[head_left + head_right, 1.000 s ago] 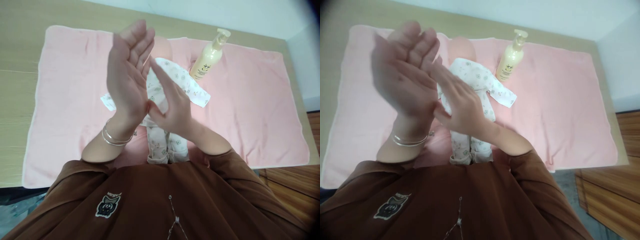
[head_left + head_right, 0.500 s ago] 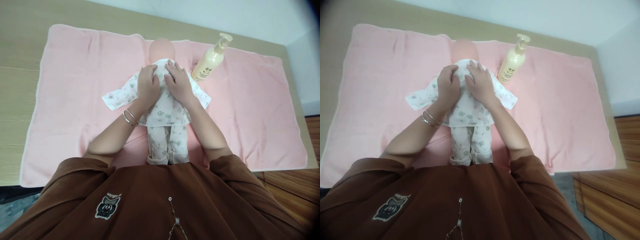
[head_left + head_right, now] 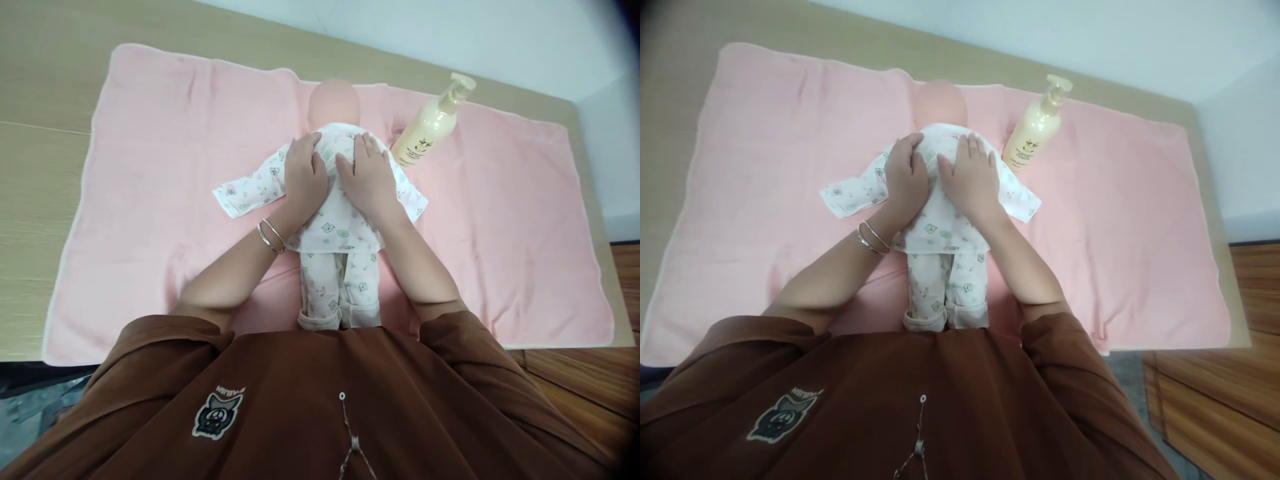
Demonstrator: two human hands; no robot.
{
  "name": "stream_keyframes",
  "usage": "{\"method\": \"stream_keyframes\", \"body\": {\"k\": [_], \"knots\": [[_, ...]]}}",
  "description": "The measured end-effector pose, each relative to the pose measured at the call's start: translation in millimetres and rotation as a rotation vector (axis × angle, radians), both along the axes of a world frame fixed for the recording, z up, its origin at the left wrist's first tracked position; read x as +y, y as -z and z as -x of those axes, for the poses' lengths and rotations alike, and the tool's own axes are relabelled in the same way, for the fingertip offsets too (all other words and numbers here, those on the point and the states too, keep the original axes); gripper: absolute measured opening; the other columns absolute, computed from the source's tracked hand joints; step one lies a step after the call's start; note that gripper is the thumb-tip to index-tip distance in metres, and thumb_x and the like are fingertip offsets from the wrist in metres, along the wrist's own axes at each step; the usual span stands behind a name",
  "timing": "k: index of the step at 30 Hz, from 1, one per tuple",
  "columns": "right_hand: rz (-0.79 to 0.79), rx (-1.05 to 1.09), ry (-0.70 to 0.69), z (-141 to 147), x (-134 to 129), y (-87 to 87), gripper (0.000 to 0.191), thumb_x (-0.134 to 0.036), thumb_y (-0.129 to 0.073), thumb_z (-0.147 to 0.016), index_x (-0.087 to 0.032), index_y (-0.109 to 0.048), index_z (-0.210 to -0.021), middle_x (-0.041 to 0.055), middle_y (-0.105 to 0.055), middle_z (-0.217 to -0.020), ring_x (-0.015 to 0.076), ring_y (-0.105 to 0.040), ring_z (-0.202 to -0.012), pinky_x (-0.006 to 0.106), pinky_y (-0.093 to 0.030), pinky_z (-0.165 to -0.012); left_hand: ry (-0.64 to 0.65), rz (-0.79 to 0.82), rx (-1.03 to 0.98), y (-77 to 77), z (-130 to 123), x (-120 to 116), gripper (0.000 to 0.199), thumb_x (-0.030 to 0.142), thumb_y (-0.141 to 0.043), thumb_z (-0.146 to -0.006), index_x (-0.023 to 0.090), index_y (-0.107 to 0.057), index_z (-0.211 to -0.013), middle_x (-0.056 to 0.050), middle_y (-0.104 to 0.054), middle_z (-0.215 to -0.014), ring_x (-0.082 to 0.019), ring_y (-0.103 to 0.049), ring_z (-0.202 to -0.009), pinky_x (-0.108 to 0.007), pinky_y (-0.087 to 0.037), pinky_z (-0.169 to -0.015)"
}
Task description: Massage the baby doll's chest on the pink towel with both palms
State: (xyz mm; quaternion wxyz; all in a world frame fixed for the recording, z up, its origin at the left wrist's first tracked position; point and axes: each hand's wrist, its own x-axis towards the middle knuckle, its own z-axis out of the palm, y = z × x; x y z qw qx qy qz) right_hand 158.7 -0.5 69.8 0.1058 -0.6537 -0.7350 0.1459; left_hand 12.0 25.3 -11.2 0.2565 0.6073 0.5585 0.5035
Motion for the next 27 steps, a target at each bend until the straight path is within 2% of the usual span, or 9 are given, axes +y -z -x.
{"method": "stream_keyframes", "body": {"k": [3,7,9,12,14,18,22,24,27], "knots": [[-0.046,-0.052,-0.121,12,-22,-2.3,0.065,-0.032,-0.035,-0.110,-0.007,-0.033,-0.170,0.0174,-0.027,-0.181,0.0348,-0.017,-0.173,0.062,-0.009,-0.143,-0.092,0.102,0.018,11.7,-3,16,0.045,0.058,-0.048,-0.105,0.025,-0.057,-0.134,-0.002,-0.059,-0.160,-0.020,-0.036,-0.159,-0.047,-0.014,-0.145],[-0.026,-0.044,-0.277,18,-23,-8.0,0.063,-0.017,-0.036,-0.105,-0.016,-0.043,-0.168,0.0056,-0.029,-0.182,0.0259,-0.018,-0.173,0.051,-0.009,-0.146,-0.019,0.119,0.083,8.5,-1,16,0.035,0.039,-0.042,-0.106,0.021,-0.059,-0.131,-0.005,-0.069,-0.143,-0.020,-0.053,-0.139,-0.050,-0.022,-0.141],[-0.002,-0.002,-0.206,8,-7,-7.1,0.059,-0.025,-0.036,-0.110,-0.019,-0.042,-0.168,0.0049,-0.029,-0.182,0.0260,-0.019,-0.173,0.052,-0.010,-0.145,-0.004,0.024,0.101,1.1,0,6,0.034,0.035,-0.041,-0.104,0.024,-0.062,-0.129,-0.007,-0.072,-0.140,-0.023,-0.058,-0.137,-0.049,-0.028,-0.138],[0.027,0.016,-0.069,-10,13,-2.4,0.071,-0.043,-0.042,-0.112,-0.006,-0.031,-0.171,0.0182,-0.026,-0.181,0.0322,-0.020,-0.172,0.055,-0.014,-0.144,0.002,-0.037,0.086,-9.1,1,-6,0.030,0.038,-0.047,-0.103,0.030,-0.067,-0.124,-0.006,-0.073,-0.141,-0.026,-0.060,-0.141,-0.048,-0.031,-0.139],[0.001,-0.004,-0.064,-14,10,0.2,0.075,-0.049,-0.039,-0.112,-0.002,-0.030,-0.170,0.0233,-0.028,-0.179,0.0370,-0.022,-0.171,0.062,-0.016,-0.142,0.006,-0.013,0.078,-15.5,0,-11,0.029,0.040,-0.049,-0.103,0.031,-0.067,-0.124,-0.006,-0.073,-0.141,-0.027,-0.060,-0.143,-0.051,-0.029,-0.141],[-0.083,-0.043,-0.178,2,-18,-4.4,0.063,-0.037,-0.031,-0.113,-0.011,-0.036,-0.169,0.0164,-0.032,-0.179,0.0388,-0.022,-0.171,0.067,-0.017,-0.141,0.012,0.129,0.243,-34.5,-2,-15,0.043,0.032,-0.036,-0.106,0.021,-0.062,-0.138,-0.011,-0.065,-0.154,-0.027,-0.051,-0.153,-0.052,-0.025,-0.143],[-0.015,-0.112,-0.262,12,-21,-16.6,0.065,-0.018,-0.039,-0.105,-0.009,-0.039,-0.169,0.0113,-0.030,-0.181,0.0351,-0.018,-0.172,0.052,-0.016,-0.145,0.012,0.271,0.368,-55.0,-4,-21,0.050,0.035,-0.028,-0.110,0.022,-0.055,-0.151,-0.007,-0.055,-0.167,-0.024,-0.037,-0.164,-0.049,-0.018,-0.145],[0.036,-0.092,-0.195,5,-8,-16.3,0.065,-0.022,-0.038,-0.107,-0.006,-0.035,-0.170,0.0130,-0.027,-0.182,0.0348,-0.018,-0.172,0.051,-0.017,-0.145,0.026,0.292,0.433,-61.3,-8,-28,0.055,0.032,-0.031,-0.108,0.019,-0.052,-0.156,-0.010,-0.051,-0.170,-0.027,-0.036,-0.166,-0.049,-0.018,-0.145],[0.043,-0.060,-0.063,-9,12,-5.4,0.071,-0.041,-0.036,-0.112,-0.003,-0.028,-0.171,0.0204,-0.025,-0.181,0.0376,-0.019,-0.172,0.060,-0.017,-0.143,0.055,0.262,0.468,-64.0,-17,-43,0.061,0.031,-0.034,-0.106,0.009,-0.045,-0.162,-0.017,-0.040,-0.176,-0.031,-0.029,-0.170,-0.052,-0.017,-0.145]]}}
